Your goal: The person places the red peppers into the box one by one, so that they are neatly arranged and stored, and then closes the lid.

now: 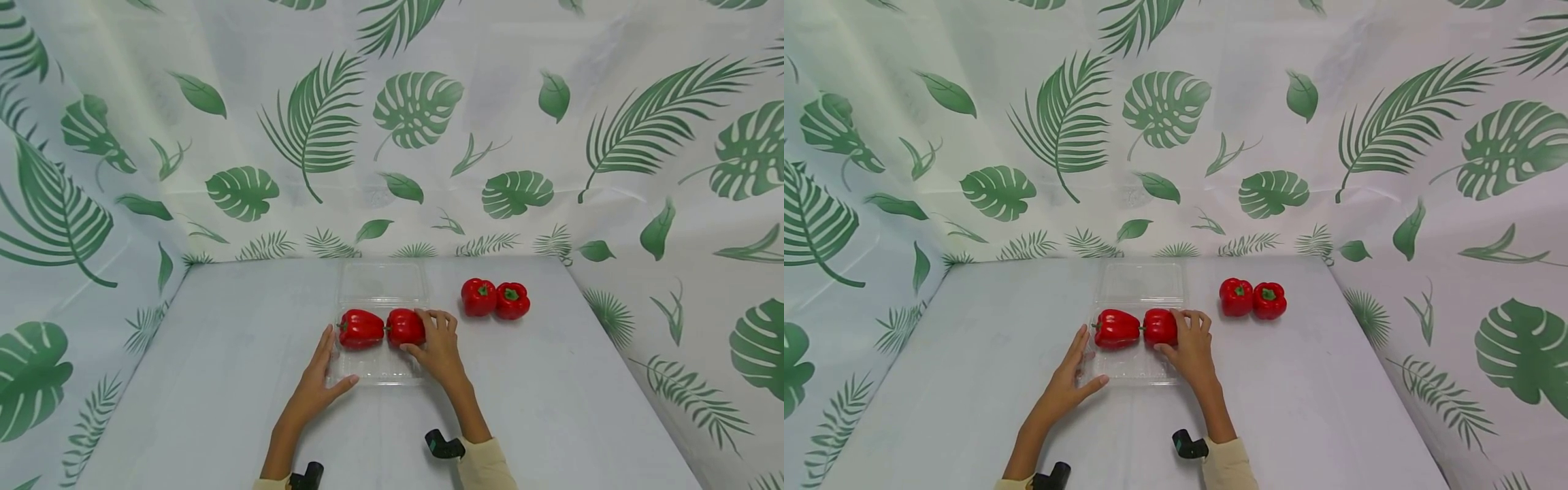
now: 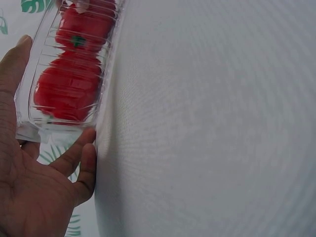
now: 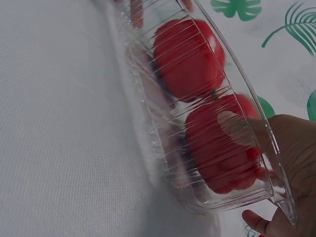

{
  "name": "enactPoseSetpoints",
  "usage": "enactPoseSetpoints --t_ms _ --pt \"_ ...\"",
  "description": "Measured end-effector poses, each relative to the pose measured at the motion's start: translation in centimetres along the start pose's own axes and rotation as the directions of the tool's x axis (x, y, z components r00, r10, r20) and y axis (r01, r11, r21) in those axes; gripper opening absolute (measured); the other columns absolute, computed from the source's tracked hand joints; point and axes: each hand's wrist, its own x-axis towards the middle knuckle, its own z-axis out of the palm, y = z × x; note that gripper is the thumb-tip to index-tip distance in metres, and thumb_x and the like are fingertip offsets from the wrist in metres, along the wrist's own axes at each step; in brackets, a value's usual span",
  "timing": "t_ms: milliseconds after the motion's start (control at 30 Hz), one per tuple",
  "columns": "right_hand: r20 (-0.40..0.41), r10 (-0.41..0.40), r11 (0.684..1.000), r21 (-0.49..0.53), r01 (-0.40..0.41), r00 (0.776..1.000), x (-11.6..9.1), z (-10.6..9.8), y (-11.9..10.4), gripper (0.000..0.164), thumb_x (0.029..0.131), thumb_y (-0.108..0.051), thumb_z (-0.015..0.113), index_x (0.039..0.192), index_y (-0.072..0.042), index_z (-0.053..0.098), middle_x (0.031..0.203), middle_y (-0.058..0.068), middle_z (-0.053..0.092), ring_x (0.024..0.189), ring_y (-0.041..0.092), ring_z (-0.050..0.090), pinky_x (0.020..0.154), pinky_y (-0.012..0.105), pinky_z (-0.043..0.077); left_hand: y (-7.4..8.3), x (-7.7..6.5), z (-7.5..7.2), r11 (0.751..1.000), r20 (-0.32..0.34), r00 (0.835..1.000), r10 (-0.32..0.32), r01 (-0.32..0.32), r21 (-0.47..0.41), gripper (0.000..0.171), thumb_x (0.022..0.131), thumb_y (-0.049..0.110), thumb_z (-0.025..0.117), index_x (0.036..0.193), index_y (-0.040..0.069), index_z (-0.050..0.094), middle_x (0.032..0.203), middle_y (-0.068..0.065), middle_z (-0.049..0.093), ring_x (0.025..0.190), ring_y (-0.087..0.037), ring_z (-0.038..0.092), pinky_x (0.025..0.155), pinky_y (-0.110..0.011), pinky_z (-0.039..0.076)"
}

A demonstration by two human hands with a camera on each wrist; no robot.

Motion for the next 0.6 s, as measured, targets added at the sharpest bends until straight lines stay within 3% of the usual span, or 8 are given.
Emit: enactPoseSetpoints --t_ms 600 --pt "-0.032 -0.032 0.999 0.038 0.033 0.999 -0.12 -0.22 0.39 0.079 0.075 -0.030 0.085 0.142 -0.013 0.047 0.137 0.017 0.047 0.135 0.035 0.033 0.101 0.056 0.050 0.01 -0.02 -0.06 1.000 0.001 1.000 0.005 -0.005 0.000 0.100 0.083 0.044 0.075 0.158 0.021 0.014 0.166 0.003 0.008 0.149 -0.032 0.025 0.110 -0.050 0.037"
